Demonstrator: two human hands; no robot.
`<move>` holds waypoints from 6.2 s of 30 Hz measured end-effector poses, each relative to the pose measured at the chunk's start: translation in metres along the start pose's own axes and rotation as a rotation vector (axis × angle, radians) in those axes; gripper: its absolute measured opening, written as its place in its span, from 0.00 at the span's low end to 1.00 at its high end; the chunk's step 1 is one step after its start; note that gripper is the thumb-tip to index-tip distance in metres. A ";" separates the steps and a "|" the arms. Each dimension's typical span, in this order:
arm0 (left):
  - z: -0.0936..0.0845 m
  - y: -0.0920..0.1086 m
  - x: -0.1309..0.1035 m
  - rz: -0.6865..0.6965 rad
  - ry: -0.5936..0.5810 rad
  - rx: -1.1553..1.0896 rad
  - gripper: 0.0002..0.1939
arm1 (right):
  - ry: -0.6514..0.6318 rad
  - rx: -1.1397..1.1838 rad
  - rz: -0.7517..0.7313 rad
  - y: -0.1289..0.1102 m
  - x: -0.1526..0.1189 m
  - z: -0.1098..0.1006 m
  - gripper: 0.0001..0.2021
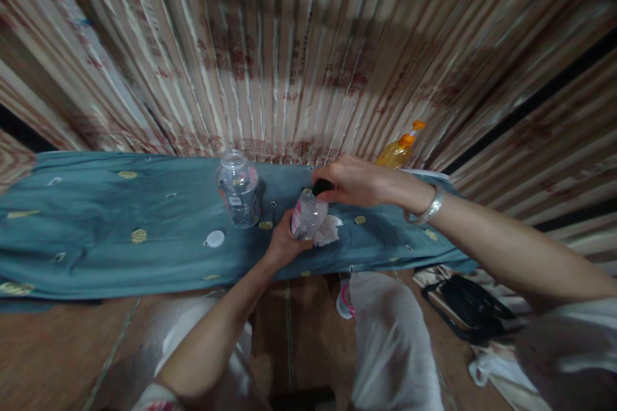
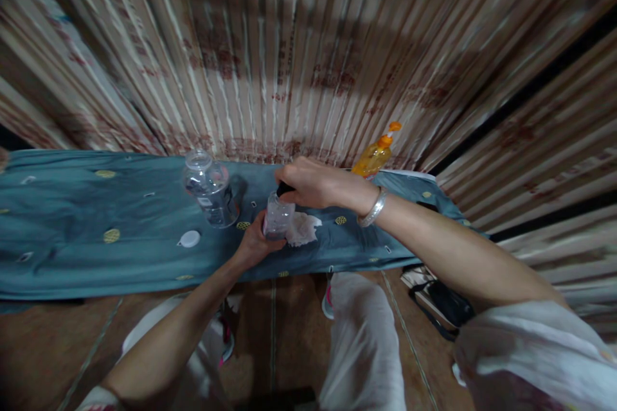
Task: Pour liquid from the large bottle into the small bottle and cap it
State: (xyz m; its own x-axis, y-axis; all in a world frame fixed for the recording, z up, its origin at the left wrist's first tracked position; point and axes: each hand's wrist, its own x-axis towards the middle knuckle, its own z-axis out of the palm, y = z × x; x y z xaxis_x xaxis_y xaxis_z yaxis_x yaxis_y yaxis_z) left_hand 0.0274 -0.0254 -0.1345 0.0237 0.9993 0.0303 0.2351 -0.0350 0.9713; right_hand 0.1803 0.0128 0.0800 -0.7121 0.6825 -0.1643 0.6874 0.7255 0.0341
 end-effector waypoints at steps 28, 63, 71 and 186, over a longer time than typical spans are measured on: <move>0.001 0.003 0.000 -0.009 -0.022 0.008 0.37 | -0.024 -0.088 -0.065 -0.003 0.002 -0.001 0.11; 0.001 -0.002 0.000 0.026 0.004 0.031 0.37 | -0.036 -0.206 0.002 -0.009 0.005 -0.005 0.22; 0.001 0.003 -0.001 0.022 0.001 0.044 0.36 | -0.075 -0.167 -0.061 -0.008 0.004 -0.006 0.13; 0.001 -0.001 0.000 0.017 -0.006 0.011 0.36 | -0.075 -0.129 -0.029 -0.006 0.011 -0.008 0.17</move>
State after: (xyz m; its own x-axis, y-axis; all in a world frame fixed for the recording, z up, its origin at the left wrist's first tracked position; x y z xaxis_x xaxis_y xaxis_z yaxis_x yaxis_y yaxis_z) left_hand 0.0277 -0.0250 -0.1357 0.0332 0.9984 0.0449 0.2452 -0.0517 0.9681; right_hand 0.1670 0.0163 0.0860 -0.7155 0.6560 -0.2401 0.6393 0.7535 0.1534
